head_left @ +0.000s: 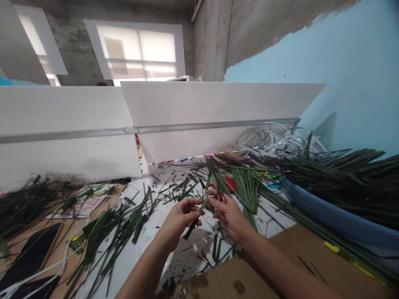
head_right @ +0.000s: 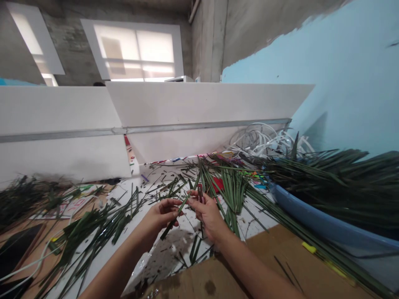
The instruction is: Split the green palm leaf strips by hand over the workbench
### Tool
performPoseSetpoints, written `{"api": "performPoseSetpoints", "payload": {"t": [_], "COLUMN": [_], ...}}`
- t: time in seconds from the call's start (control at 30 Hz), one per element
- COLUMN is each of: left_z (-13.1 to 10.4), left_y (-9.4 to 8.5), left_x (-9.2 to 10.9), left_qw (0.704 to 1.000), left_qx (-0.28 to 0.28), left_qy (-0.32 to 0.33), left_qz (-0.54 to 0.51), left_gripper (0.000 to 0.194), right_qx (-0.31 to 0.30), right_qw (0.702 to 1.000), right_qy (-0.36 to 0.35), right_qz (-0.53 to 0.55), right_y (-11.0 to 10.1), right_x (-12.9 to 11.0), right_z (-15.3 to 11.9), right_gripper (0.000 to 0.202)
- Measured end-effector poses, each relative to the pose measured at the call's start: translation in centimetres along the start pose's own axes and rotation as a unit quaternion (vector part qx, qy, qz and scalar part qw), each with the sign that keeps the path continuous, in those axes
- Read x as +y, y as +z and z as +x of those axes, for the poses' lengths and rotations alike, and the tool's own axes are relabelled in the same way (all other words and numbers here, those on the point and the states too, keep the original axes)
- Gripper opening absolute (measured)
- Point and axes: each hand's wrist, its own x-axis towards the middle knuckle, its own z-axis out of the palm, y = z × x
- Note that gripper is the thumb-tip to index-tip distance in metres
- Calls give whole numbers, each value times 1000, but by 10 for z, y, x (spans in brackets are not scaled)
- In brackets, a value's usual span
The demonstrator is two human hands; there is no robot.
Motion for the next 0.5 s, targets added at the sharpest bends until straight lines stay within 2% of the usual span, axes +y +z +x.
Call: {"api": "performPoseSetpoints", "payload": {"t": [0.07, 0.17, 0.37, 0.5], "left_z": [0, -2, -6, -7], "left_y": [4, 5, -1, 2], "left_x": [1, 1, -4, -3], "left_qw": [1000, 999, 995, 995], "left_qx": [10, 0, -56, -54], "left_qy": [8, -25, -83, -83], "left_qz": [18, 30, -8, -29], "left_gripper": [40, 40, 35, 31], "right_qx": [8, 5, -36, -42], "right_qw": [1000, 1000, 999, 999], "right_qy": [12, 19, 9, 14], "right_qz": [-10, 0, 27, 31], "right_y": [0, -2, -2, -2], "right_x": [2, 3, 3, 6], "right_z": [0, 1, 3, 3], "right_gripper": [41, 38, 35, 37]}}
